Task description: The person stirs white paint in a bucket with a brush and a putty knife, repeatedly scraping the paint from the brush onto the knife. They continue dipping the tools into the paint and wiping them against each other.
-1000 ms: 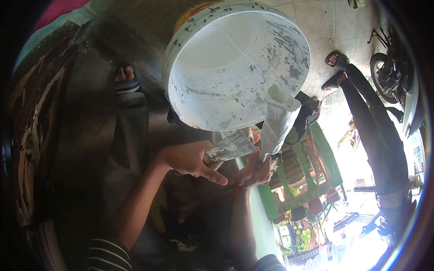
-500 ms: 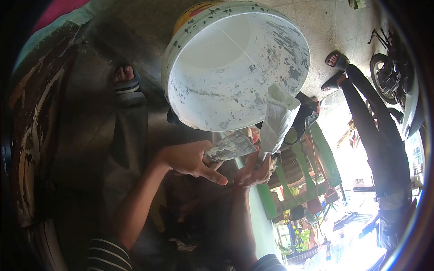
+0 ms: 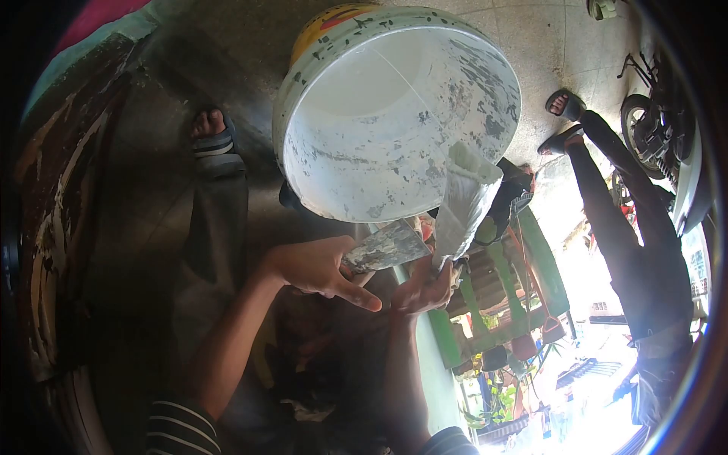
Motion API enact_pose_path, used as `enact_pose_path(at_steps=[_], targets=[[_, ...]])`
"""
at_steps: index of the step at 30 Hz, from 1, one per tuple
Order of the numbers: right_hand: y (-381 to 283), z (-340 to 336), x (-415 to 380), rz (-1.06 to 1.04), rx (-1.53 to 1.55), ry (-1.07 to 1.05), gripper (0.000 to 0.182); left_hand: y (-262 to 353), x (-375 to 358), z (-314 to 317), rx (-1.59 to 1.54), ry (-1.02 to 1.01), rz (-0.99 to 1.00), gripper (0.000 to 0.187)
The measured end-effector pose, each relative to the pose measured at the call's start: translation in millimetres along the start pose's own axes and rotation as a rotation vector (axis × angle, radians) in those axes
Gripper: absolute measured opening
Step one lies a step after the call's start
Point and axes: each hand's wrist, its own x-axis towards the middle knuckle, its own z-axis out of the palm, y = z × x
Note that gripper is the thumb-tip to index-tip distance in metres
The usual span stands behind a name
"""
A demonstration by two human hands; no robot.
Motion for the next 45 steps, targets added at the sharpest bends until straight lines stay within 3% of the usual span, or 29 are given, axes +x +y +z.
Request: enact_pose_path(at_steps=[14, 16, 20, 25, 28, 38, 40, 43, 44, 45], targets=[[18, 1, -3, -0.086, -0.045, -0.014, 0.024, 0, 1, -1, 0.029, -0.008, -0.080, 0.050], [28, 7, -8, -0.081, 0.103, 0.097, 0.025, 1, 1, -2, 0.021, -0.012, -0.076, 0.050], [32, 8, -7, -0.181, 0.075, 0.143, 0.024, -2, 2, -3, 0.014, -0.031, -0.069, 0.050], [0, 2, 2, -0.012, 0.066, -0.035, 0.028, -9, 5, -3, 0.007, -0.035, -0.041, 0.049], [14, 2, -2, -0.108, -0.009, 0.002, 0.030, -3, 3, -3, 0.013, -0.030, -0.060, 0.050], [2, 5, 1, -0.067, -0.069, -0.030, 0.029, 2, 1, 0, -0.001, -0.025, -0.063, 0.048], [-28, 9, 10, -0.068, 0.124, -0.196, 0.026, 1, 0, 1, -0.024, -0.021, -0.055, 0.048], [-19, 15, 7, -0.095, 0.090, -0.283, 0.023, 3, -5, 4, -0.048, 0.021, -0.061, 0.047], [-21, 10, 7, 0.057, 0.052, -0.371, 0.021, 5, -8, 7, -0.052, 0.064, -0.067, 0.047], [-29, 8, 7, 0.067, 0.066, -0.366, 0.021, -1, -10, 10, -0.040, 0.068, -0.079, 0.047]])
